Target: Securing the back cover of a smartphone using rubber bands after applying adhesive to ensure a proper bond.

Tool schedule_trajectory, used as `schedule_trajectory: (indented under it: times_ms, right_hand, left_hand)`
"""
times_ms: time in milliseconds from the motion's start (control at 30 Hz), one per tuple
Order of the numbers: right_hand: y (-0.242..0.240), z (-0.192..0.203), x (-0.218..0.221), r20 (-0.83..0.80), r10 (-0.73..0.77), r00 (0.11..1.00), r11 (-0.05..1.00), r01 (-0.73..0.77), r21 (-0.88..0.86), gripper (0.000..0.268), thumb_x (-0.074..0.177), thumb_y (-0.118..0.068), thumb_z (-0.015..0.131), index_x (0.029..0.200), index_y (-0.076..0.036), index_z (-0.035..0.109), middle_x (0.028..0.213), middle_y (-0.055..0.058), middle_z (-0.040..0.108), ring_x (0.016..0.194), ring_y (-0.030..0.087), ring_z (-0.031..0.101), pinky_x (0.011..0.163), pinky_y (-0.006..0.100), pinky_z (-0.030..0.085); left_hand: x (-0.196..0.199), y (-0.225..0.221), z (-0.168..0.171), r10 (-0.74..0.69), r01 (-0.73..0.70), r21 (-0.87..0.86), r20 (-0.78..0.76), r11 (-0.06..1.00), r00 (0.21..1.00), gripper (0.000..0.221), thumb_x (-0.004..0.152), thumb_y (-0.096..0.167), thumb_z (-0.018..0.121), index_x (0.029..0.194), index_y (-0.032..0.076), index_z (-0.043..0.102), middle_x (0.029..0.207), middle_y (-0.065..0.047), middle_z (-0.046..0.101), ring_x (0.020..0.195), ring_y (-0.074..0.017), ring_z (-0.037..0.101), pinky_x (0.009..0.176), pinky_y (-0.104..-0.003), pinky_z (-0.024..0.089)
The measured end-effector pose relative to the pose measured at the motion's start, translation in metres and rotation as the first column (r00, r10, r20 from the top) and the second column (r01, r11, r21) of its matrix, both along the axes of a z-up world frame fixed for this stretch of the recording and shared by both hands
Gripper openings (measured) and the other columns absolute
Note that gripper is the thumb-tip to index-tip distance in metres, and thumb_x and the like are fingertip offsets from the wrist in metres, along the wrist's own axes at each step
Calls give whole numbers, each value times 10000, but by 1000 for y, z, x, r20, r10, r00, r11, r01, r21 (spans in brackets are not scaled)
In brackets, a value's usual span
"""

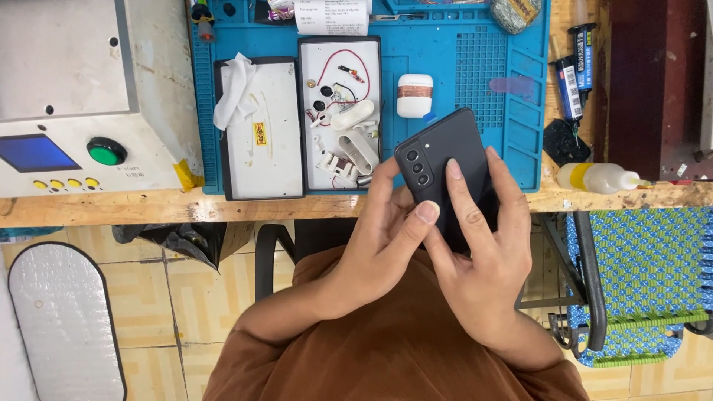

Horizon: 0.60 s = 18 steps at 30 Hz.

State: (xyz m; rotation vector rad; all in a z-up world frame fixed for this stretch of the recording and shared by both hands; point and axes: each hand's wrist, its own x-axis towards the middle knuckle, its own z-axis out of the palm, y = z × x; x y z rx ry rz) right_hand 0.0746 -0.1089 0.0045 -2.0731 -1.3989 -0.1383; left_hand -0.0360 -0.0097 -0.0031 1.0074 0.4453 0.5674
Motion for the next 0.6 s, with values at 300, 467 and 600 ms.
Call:
schedule_trajectory:
  times_ms: [300, 467, 600]
  right_hand:
    - [-4, -1, 0, -13, -4, 1000, 998, 3, -68, 489, 1130, -263, 792, 1572, -110, 648, 1665, 307, 510, 1462, 487, 633, 1167, 552, 573]
    - [-5, -1, 1, -56, 41, 998, 994, -46, -99, 574, 1113, -272, 814, 1617, -126, 582, 1679, 328, 465, 1494, 511, 590, 1205, 565, 551]
    - [-6, 10, 21, -253, 117, 960, 986, -142, -84, 686, 1061, -233, 815, 1648, -62, 504, 1660, 288, 491, 1516, 435, 558, 1280, 495, 493]
  left_hand:
    - [2, 0, 1, 26, -21, 61, -83, 998, 996, 515, 1172, 290, 494, 1615, 68, 354, 1425, -152, 679, 1242, -206, 711, 1067, -331, 600]
    - [3, 1, -1, 73, -67, 46, -147, 997, 986, 482, 1158, 290, 504, 1573, 59, 421, 1319, -158, 749, 1127, -185, 745, 971, -300, 608]
    - [1, 4, -7, 91, -93, -14, -102, 996, 991, 458, 1169, 250, 517, 1578, 70, 415, 1359, -178, 720, 1137, -189, 718, 978, -336, 621]
